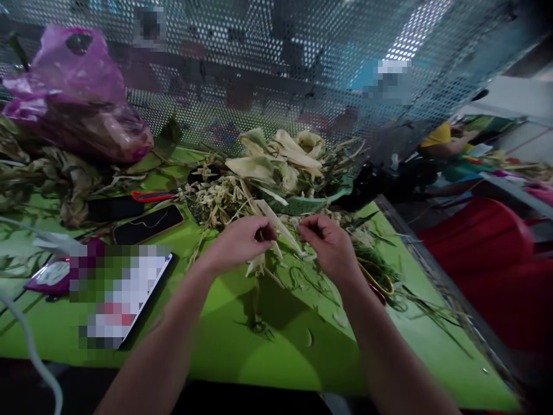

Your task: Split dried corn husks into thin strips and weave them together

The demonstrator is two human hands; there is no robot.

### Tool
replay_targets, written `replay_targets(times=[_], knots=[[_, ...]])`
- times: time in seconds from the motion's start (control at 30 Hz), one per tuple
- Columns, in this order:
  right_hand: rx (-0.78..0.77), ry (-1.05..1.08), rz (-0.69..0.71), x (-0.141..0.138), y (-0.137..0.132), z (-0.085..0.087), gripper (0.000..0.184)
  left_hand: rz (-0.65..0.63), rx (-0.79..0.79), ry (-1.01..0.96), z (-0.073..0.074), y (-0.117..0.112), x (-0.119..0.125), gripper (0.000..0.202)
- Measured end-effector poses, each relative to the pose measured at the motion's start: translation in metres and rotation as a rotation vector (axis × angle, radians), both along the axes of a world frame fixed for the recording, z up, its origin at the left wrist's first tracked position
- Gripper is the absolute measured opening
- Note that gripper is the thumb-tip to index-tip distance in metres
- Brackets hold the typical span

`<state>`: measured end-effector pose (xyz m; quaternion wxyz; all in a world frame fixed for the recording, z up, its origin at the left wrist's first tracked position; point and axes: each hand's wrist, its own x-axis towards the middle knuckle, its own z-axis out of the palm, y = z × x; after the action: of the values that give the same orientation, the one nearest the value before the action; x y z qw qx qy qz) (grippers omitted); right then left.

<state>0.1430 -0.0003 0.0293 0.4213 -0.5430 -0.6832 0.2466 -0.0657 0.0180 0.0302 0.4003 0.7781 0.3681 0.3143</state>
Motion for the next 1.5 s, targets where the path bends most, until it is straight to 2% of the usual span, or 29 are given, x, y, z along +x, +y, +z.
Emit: replay_targets(times=[0.07,0.13,0.3,0.4,0.53,0.73,0.9,1.1,1.3,1.5], knots=[[-0.067,-0.014,0.075,0.003,0.001,-0.001,0.013,-0.111,0.112,0.209,0.005,-0.002,-0.010,0.013],[-0.137,-0.009,0.151,0.003,0.002,-0.003,0.011,-0.184,0.158,0.354,0.006,-0.004,-0.015,0.020],[-0.340,-0.008,0.283,-0.002,0.003,-0.010,0.009,-0.187,0.186,0.643,-0.003,-0.005,-0.008,0.022],[-0.454,-0.034,0.348,-0.003,0.003,-0.014,0.010,-0.139,0.157,0.718,-0.006,-0.003,-0.005,0.018],[-0.570,-0.069,0.378,-0.006,0.000,-0.018,0.008,-0.123,0.097,0.716,-0.006,0.000,-0.005,0.019],[-0.655,0.101,0.449,-0.015,-0.001,-0.027,0.011,-0.131,0.139,0.772,-0.014,0.003,-0.004,0.017],[-0.636,0.249,0.459,-0.016,0.001,-0.026,0.015,-0.126,0.173,0.672,-0.015,0.006,-0.007,0.019],[-0.551,0.378,0.423,-0.016,-0.003,-0.010,0.017,-0.007,0.266,0.439,-0.002,0.004,-0.012,0.020],[-0.438,0.407,0.407,-0.015,-0.005,-0.003,0.018,0.049,0.133,0.249,0.003,0.001,-0.007,0.020],[-0.324,0.278,0.363,-0.016,-0.009,-0.002,0.017,0.077,0.071,0.110,0.004,-0.002,-0.003,0.020]])
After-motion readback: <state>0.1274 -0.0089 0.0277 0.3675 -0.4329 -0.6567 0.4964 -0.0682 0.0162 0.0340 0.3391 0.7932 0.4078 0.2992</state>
